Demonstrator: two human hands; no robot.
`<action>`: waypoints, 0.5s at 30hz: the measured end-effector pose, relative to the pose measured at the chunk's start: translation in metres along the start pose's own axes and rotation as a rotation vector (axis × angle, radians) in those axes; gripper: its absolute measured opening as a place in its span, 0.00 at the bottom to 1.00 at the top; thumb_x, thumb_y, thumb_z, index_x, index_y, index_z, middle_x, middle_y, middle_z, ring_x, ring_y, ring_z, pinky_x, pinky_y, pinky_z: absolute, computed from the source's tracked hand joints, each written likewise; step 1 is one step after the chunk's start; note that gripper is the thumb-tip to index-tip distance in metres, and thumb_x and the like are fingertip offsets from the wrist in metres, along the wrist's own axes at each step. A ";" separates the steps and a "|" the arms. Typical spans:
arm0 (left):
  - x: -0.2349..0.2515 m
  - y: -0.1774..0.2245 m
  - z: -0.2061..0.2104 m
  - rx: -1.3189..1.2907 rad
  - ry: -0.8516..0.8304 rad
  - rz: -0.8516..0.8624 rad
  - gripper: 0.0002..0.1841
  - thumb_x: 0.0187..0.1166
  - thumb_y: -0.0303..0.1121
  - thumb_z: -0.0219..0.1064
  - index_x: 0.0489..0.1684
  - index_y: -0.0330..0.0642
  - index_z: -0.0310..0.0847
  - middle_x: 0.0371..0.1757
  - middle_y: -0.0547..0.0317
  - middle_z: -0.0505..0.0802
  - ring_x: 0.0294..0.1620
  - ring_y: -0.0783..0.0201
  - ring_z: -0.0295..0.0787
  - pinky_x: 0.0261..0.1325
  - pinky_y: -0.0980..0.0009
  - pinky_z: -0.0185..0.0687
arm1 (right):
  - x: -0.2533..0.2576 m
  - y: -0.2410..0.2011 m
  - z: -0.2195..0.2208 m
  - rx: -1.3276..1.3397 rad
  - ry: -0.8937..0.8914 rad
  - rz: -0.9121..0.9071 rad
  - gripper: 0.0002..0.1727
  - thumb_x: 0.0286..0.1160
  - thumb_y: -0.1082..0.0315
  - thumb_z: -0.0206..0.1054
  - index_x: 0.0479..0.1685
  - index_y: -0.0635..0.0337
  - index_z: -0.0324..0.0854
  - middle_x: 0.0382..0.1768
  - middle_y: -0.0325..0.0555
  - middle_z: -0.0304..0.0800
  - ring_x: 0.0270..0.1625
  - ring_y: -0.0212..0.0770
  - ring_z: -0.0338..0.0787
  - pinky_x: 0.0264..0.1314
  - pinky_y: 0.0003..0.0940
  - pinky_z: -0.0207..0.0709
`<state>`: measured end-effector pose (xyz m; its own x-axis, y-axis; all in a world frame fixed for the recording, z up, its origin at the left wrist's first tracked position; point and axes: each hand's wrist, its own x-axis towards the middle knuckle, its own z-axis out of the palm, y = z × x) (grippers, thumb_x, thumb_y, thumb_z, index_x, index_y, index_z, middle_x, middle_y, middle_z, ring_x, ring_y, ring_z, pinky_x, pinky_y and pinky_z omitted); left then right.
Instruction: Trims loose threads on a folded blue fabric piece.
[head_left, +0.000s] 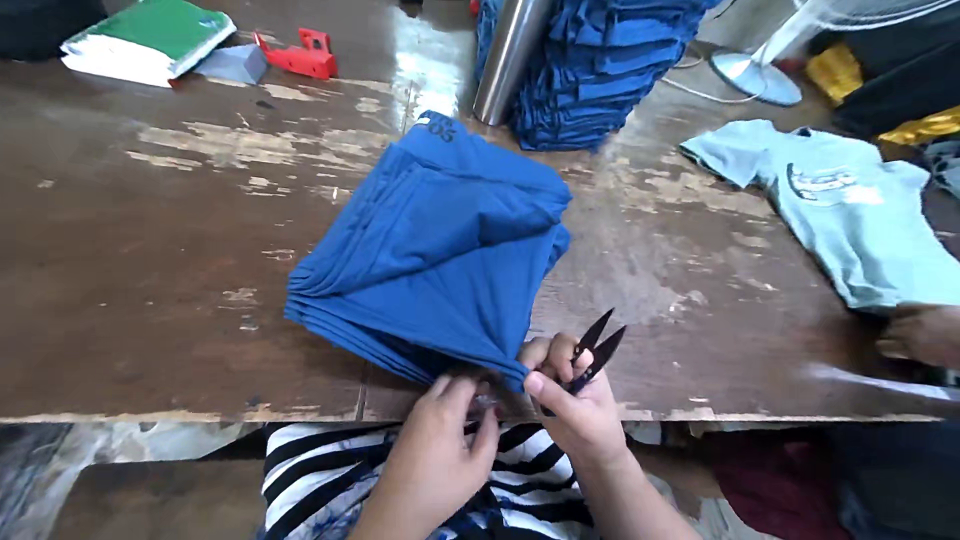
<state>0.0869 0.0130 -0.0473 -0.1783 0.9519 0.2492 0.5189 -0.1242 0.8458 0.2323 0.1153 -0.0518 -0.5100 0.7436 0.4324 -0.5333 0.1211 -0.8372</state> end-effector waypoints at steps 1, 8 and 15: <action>0.000 0.003 0.003 0.009 -0.016 0.022 0.15 0.74 0.32 0.69 0.54 0.33 0.88 0.51 0.47 0.95 0.49 0.66 0.95 0.53 0.73 0.92 | 0.002 -0.001 0.001 0.052 0.001 0.000 0.08 0.75 0.73 0.71 0.38 0.46 0.81 0.43 0.32 0.92 0.42 0.22 0.88 0.45 0.18 0.81; 0.000 0.018 -0.001 -0.043 0.340 0.420 0.14 0.79 0.41 0.72 0.54 0.44 0.82 0.61 0.58 0.90 0.72 0.65 0.84 0.77 0.67 0.80 | -0.002 -0.009 -0.002 -0.047 -0.007 -0.067 0.07 0.77 0.72 0.71 0.39 0.46 0.81 0.44 0.32 0.91 0.46 0.24 0.88 0.50 0.20 0.82; 0.011 0.010 0.009 -0.022 0.291 0.273 0.18 0.79 0.45 0.72 0.54 0.40 0.86 0.57 0.54 0.90 0.64 0.69 0.85 0.67 0.76 0.81 | 0.002 -0.001 0.003 0.208 0.158 -0.021 0.08 0.74 0.72 0.73 0.32 0.47 0.83 0.39 0.35 0.89 0.36 0.26 0.87 0.40 0.22 0.82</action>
<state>0.0973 0.0248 -0.0401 -0.2671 0.7643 0.5869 0.5628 -0.3707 0.7388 0.2299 0.1142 -0.0487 -0.3937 0.8380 0.3778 -0.6784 0.0124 -0.7346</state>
